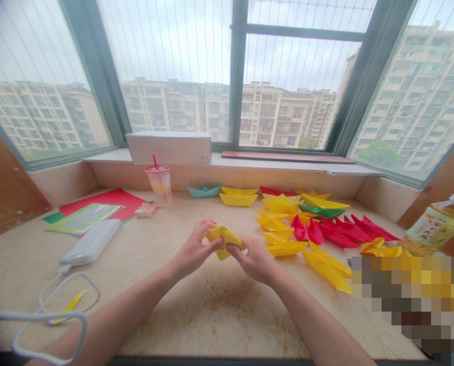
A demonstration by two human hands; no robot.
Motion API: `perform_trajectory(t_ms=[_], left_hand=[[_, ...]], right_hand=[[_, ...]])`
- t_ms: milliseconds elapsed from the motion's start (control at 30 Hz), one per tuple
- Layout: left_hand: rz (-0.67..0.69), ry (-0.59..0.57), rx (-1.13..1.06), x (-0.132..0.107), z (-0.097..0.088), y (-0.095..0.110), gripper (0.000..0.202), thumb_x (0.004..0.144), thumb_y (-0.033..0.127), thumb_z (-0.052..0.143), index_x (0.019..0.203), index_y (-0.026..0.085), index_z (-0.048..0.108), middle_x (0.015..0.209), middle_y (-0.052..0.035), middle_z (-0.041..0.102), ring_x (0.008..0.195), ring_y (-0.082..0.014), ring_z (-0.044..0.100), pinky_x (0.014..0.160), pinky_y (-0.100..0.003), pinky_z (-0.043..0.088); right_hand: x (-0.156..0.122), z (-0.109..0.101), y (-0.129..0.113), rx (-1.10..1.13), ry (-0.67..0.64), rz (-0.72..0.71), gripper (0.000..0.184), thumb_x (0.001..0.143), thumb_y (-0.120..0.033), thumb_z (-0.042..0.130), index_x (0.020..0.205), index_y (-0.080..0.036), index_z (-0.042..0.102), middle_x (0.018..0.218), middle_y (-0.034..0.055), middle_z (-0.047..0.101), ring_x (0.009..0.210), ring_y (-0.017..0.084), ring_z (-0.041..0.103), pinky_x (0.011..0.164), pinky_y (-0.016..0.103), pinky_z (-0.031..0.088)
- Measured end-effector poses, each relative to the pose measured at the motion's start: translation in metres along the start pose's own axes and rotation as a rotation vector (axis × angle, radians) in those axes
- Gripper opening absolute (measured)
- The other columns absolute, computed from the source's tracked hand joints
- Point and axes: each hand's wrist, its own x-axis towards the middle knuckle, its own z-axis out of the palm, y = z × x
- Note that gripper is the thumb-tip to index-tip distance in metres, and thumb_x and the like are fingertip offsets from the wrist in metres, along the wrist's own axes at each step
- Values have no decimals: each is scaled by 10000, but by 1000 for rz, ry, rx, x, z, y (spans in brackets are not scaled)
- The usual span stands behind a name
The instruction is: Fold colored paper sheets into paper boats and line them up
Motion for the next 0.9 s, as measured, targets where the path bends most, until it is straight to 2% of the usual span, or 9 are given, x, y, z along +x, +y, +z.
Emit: perform_trajectory(t_ms=[100, 167, 200, 300, 400, 500, 700, 900], left_hand=[[-46, -85, -2, -1, -1, -1, 379, 815, 527, 654, 889, 157, 616, 862, -46, 599, 786, -175, 576, 614, -250, 464], [-86, -125, -24, -2, 0, 1, 380, 813, 521, 661, 842, 149, 590, 718, -1, 572, 661, -138, 550, 563, -227, 435], [-102, -138, -47, -3, 0, 2, 379, 813, 516, 665, 856, 148, 586, 705, 4, 573, 634, -130, 548, 541, -218, 431], [-141, -206, -127, -5, 4, 4, 399, 837, 506, 641, 1013, 151, 594, 783, -26, 623, 618, -136, 585, 465, -201, 448], [-147, -291, -125, -9, 8, 4, 415, 841, 479, 645, 1117, 175, 583, 795, -26, 627, 600, -137, 600, 397, -173, 442], [-138, -319, -135, -13, 14, 4, 390, 842, 451, 651, 1124, 197, 560, 788, -6, 601, 570, -123, 599, 360, -149, 427], [-167, -321, -217, -14, 19, 9, 356, 900, 494, 554, 1117, 221, 479, 804, 15, 538, 568, -113, 596, 351, -151, 453], [-221, -354, -225, -14, 19, 11, 403, 890, 556, 537, 1126, 244, 441, 847, 14, 534, 609, -129, 609, 367, -174, 474]], right_hand=[[-3, 0, 4, -31, -20, 126, 504, 954, -556, 441, 667, -165, 580, 590, 0, 546, 550, 126, 478, 529, 243, 352], [-5, 0, 7, 7, -51, 181, 539, 944, -587, 438, 624, -167, 549, 550, -9, 508, 513, 113, 451, 497, 235, 325], [-6, 0, 8, 27, -59, 194, 546, 938, -598, 441, 624, -166, 554, 543, -11, 502, 504, 110, 445, 486, 232, 317], [-5, 0, 8, 86, -60, 185, 571, 927, -624, 433, 647, -157, 604, 538, -9, 510, 488, 107, 435, 469, 228, 301], [-3, 2, 8, 182, -60, 149, 571, 922, -633, 430, 733, -152, 673, 627, 17, 607, 539, 128, 508, 499, 229, 352], [-1, 4, 8, 188, -4, 142, 550, 901, -632, 474, 762, -151, 701, 674, 28, 648, 569, 146, 543, 511, 232, 380], [2, 9, 10, 177, 109, 109, 506, 912, -583, 491, 742, -150, 692, 611, 9, 573, 545, 132, 471, 488, 231, 325], [2, 8, 7, 121, 148, 86, 493, 919, -558, 504, 692, -147, 654, 603, -4, 532, 557, 119, 439, 496, 231, 301]])
